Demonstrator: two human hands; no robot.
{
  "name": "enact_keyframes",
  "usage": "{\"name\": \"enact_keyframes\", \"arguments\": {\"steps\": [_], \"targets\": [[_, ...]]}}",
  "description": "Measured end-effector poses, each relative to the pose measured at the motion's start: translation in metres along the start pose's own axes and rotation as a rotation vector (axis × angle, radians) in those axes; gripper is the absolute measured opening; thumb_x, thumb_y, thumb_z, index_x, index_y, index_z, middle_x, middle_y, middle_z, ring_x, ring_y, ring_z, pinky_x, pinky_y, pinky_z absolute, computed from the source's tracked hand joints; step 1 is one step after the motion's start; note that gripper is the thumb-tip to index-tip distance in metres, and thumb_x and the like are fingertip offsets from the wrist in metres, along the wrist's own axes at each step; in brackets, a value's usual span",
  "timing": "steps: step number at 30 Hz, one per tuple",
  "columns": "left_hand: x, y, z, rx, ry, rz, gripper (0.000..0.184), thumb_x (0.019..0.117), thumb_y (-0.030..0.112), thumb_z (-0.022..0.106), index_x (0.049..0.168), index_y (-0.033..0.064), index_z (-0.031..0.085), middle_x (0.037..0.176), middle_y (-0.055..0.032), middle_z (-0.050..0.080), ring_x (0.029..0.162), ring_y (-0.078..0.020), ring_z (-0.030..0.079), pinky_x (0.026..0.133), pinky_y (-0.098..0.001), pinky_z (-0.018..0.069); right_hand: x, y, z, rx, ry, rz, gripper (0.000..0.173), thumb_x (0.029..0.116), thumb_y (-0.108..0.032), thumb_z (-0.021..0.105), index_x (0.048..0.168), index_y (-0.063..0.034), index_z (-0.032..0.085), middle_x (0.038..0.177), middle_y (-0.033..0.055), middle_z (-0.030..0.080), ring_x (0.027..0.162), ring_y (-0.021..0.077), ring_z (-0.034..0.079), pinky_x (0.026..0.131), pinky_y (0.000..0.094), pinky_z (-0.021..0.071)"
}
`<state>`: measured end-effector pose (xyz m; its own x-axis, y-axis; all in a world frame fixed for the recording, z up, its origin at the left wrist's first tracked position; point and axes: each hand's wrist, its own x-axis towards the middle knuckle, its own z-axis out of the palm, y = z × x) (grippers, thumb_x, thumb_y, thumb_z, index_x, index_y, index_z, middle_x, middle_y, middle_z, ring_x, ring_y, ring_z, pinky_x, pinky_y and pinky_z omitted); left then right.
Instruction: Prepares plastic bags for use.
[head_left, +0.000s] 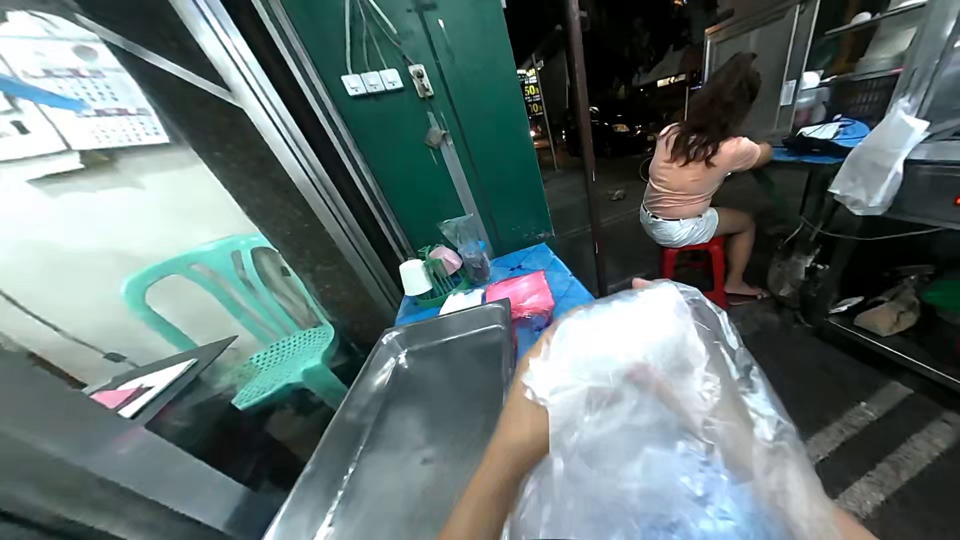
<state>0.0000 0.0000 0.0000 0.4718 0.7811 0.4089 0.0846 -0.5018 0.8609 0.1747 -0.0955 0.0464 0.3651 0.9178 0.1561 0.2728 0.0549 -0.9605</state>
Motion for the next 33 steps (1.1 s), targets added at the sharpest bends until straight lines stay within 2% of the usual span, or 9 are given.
{"name": "enact_keyframes", "arguments": {"steps": [2, 7, 13, 17, 20, 23, 26, 29, 33], "targets": [[-0.011, -0.009, 0.01, 0.053, 0.046, 0.036, 0.051, 0.0874, 0.003, 0.064, 0.133, -0.017, 0.05, 0.121, -0.0183, 0.066, 0.11, -0.0049, 0.062, 0.099, -0.0195, 0.0482, 0.004, 0.064, 0.015, 0.127, 0.014, -0.243, 0.05, 0.091, -0.018, 0.071, 0.126, 0.0133, 0.054, 0.106, 0.0086, 0.067, 0.095, 0.0003, 0.063, 0.086, 0.0158, 0.0522], [-0.035, -0.002, -0.003, -0.044, -0.126, -0.035, 0.074, 0.0793, -0.001, 0.071, 0.143, -0.0181, 0.038, 0.143, -0.0203, 0.051, 0.128, -0.0003, 0.05, 0.109, -0.0164, 0.0383, -0.013, 0.122, 0.002, -0.338, -0.214, -0.256, 0.044, 0.0937, -0.017, 0.063, 0.122, 0.018, 0.062, 0.124, 0.0351, 0.063, 0.122, 0.0413, 0.06, 0.109, 0.05, 0.0416], [0.008, 0.008, -0.024, -0.01, -0.06, 0.108, 0.062, 0.0908, 0.024, 0.065, 0.149, 0.0094, 0.049, 0.143, -0.0017, 0.06, 0.124, -0.0089, 0.06, 0.103, -0.0304, 0.0516, 0.035, 0.141, -0.01, 0.247, -0.085, -0.487, 0.034, 0.0969, -0.019, 0.065, 0.121, 0.0046, 0.061, 0.112, 0.0052, 0.071, 0.107, 0.0052, 0.067, 0.097, 0.0272, 0.0557], [0.004, 0.0, -0.012, -0.123, 0.005, 0.113, 0.039, 0.0907, 0.0, 0.058, 0.129, -0.0081, 0.058, 0.116, -0.0029, 0.069, 0.105, -0.0007, 0.064, 0.095, -0.0216, 0.0526, 0.023, 0.11, 0.0, 0.19, -0.085, -0.509, 0.041, 0.103, -0.021, 0.05, 0.128, 0.0105, 0.055, 0.118, 0.0066, 0.066, 0.11, -0.005, 0.058, 0.099, 0.018, 0.0467], [-0.012, -0.01, 0.0, -0.147, -0.019, 0.074, 0.038, 0.0813, 0.015, 0.081, 0.11, -0.0036, 0.063, 0.093, 0.0074, 0.072, 0.089, 0.0055, 0.067, 0.084, -0.0163, 0.0563, 0.016, 0.127, 0.02, 0.209, 0.014, -0.631, 0.075, 0.1088, -0.048, 0.036, 0.147, 0.0157, 0.033, 0.143, 0.0136, 0.056, 0.131, -0.0025, 0.051, 0.114, 0.0206, 0.0403], [-0.013, -0.023, -0.002, -0.186, -0.184, 0.129, 0.044, 0.0816, 0.021, 0.084, 0.116, 0.0011, 0.064, 0.104, 0.007, 0.074, 0.099, 0.0007, 0.068, 0.093, -0.0215, 0.0567, 0.017, 0.15, 0.017, 0.172, -0.002, -0.659, 0.087, 0.104, -0.063, 0.035, 0.152, 0.0094, 0.03, 0.148, 0.0153, 0.051, 0.138, 0.0069, 0.047, 0.118, 0.0303, 0.0385], [-0.004, -0.01, -0.019, -0.097, -0.265, 0.074, 0.06, 0.076, 0.02, 0.089, 0.125, -0.0016, 0.061, 0.115, -0.0013, 0.071, 0.109, -0.0063, 0.066, 0.1, -0.0273, 0.0548, 0.029, 0.143, -0.004, 0.1, -0.077, -0.686, 0.082, 0.1011, -0.066, 0.04, 0.152, -0.002, 0.04, 0.15, 0.0134, 0.049, 0.141, 0.0181, 0.045, 0.118, 0.0427, 0.0382], [-0.001, 0.014, -0.021, -0.059, -0.045, 0.086, 0.057, 0.0789, 0.034, 0.084, 0.12, 0.0029, 0.06, 0.097, 0.0077, 0.071, 0.088, 0.0015, 0.067, 0.081, -0.0199, 0.058, 0.039, 0.109, -0.014, 0.171, -0.04, -0.679, 0.074, 0.0978, -0.071, 0.042, 0.149, -0.0173, 0.047, 0.148, -0.0003, 0.053, 0.137, 0.0124, 0.048, 0.114, 0.0389, 0.0422], [-0.005, 0.017, -0.002, -0.158, 0.075, 0.069, 0.037, 0.0817, 0.02, 0.083, 0.11, 0.0025, 0.066, 0.089, 0.0046, 0.073, 0.082, -0.0018, 0.069, 0.076, -0.021, 0.0598, 0.031, 0.092, 0.0, 0.152, 0.016, -0.617, 0.067, 0.1039, -0.057, 0.043, 0.146, -0.0059, 0.048, 0.139, 0.0058, 0.057, 0.125, 0.0093, 0.058, 0.105, 0.0325, 0.0518]]}}
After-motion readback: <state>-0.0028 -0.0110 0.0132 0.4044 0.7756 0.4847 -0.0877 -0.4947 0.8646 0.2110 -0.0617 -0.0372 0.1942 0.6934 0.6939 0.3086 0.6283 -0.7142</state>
